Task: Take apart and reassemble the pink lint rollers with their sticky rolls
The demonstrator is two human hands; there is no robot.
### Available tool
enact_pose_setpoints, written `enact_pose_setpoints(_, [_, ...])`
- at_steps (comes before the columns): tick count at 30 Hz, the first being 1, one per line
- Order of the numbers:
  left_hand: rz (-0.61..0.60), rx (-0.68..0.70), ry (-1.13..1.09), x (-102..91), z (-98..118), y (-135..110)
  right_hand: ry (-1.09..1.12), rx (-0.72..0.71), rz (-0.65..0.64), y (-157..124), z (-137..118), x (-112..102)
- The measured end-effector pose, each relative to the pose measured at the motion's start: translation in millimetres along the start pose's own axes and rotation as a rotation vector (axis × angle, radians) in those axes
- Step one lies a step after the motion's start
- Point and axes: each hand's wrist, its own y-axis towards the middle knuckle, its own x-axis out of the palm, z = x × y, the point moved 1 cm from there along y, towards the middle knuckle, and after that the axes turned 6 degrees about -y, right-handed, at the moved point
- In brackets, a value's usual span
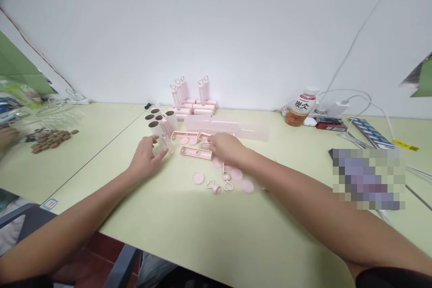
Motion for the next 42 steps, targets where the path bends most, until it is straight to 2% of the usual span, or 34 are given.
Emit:
enact_pose_setpoints(3, [0.16,0.05,-0.021,-18.6,13,28,-0.018,0.008,0.005,-7,-2,0])
enact_pose_setpoints(5, [0.192,0.067,0.049,-35.8,24,58,-0.03,0.012,0.016,-13,-3,-3])
enact_pose_setpoints(6, [0.138,0.09,0.132,-42.9,30,73,-0.036,0.014,0.02,-15,-4,-5])
enact_pose_setpoints(9, [-0.172,0.151,0.387,-51.8,43,109,-0.042,0.013,0.03,-23,-4,-10])
enact_pose_setpoints(12, [-0.376,0.159,0.538,-46.3,46,124,-0.016,0.001,0.06,-29,-4,-12])
enact_pose_setpoints(16, [-0.448,0.168,0.582,-36.0,42,123,0.039,-0.004,0.105,-34,-4,-11])
enact_pose_setpoints(20, [-0.508,0.227,0.574,-35.2,46,122,0.078,-0.003,0.127,-33,-5,-14])
enact_pose_setpoints(23, [-0.531,0.247,0.563,-44.4,55,124,0.126,0.01,0.174,-32,-5,-19])
enact_pose_setpoints(26, [-0.426,0.231,0.5,-63.0,68,124,0.178,0.02,0.241,-29,-4,-25])
enact_pose_setpoints(30, [-0.281,0.272,0.179,-78.9,93,109,0.306,0.035,0.3,-16,-7,-28])
enact_pose_setpoints(34, [-0.235,0.241,-0.239,-63.6,107,82,0.417,-0.086,0.309,4,-14,-26])
enact_pose_setpoints(36, [-0.186,0.193,-0.342,-54.4,104,73,0.425,-0.109,0.278,13,-18,-23])
enact_pose_setpoints(38, [-0.116,0.124,-0.37,-52.1,94,67,0.4,-0.068,0.241,22,-19,-20])
enact_pose_setpoints(40, [-0.08,0.031,-0.34,-56.4,80,63,0.364,-0.021,0.216,27,-19,-18])
enact_pose_setpoints(42, [-0.103,-0.052,-0.27,-62.4,66,59,0.334,0.0,0.188,31,-18,-15])
